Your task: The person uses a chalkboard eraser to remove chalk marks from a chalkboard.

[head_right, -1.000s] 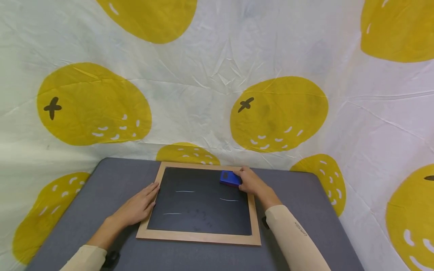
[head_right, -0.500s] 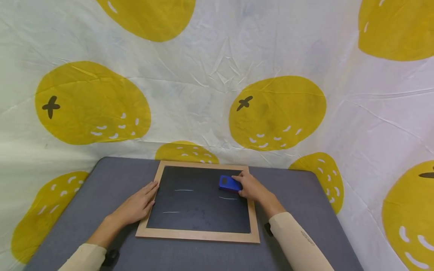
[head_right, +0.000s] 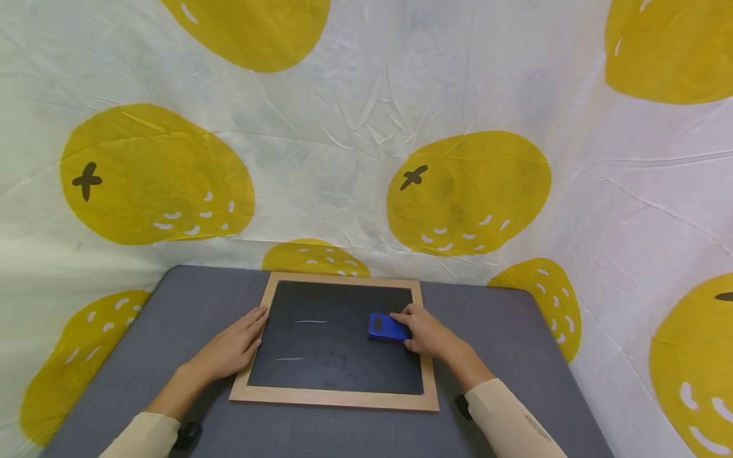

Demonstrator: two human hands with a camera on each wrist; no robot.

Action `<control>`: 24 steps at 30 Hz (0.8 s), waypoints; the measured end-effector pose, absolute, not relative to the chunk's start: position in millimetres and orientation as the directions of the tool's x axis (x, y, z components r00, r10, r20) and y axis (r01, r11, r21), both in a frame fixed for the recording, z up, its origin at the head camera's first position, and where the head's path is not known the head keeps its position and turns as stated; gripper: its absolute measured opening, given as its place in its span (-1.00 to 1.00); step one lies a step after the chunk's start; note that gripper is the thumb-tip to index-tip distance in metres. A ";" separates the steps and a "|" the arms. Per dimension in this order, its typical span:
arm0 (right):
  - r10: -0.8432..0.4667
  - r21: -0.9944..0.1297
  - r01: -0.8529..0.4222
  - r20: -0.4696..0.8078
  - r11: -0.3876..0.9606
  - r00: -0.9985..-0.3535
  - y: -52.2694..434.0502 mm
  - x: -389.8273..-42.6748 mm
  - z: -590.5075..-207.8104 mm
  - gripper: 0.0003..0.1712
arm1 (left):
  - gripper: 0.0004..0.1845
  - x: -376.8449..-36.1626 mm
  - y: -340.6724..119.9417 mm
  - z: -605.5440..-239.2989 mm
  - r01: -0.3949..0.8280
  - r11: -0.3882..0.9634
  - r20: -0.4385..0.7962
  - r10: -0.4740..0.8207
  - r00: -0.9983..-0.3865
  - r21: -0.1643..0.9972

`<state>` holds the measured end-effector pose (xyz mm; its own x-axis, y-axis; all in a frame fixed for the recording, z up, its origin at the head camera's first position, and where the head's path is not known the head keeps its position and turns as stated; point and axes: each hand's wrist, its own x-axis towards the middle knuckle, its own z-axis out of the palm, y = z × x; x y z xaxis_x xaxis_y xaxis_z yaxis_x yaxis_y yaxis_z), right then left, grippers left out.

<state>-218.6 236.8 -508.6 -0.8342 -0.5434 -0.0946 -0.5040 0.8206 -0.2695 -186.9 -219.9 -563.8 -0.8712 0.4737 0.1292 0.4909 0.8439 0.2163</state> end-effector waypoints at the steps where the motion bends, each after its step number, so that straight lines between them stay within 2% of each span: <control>1: -0.545 -0.269 -0.505 -0.097 0.820 -0.833 237.3 -216.9 -508.1 -0.25 | -0.35 -187.0 -219.7 -563.7 0.492 0.844 0.130 0.474 -0.871 0.215; 24: -0.582 -0.261 -0.547 -0.079 0.796 -0.809 240.5 -213.4 -507.8 -0.27 | -0.36 -186.5 -219.1 -563.3 0.500 0.838 0.162 0.474 -0.865 0.218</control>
<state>-213.4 240.5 -507.8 -0.8094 -0.5819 -0.0788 -0.5467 0.7957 -0.2607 -186.5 -219.1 -563.3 -0.8653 0.4744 0.1620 0.5003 0.8379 0.2183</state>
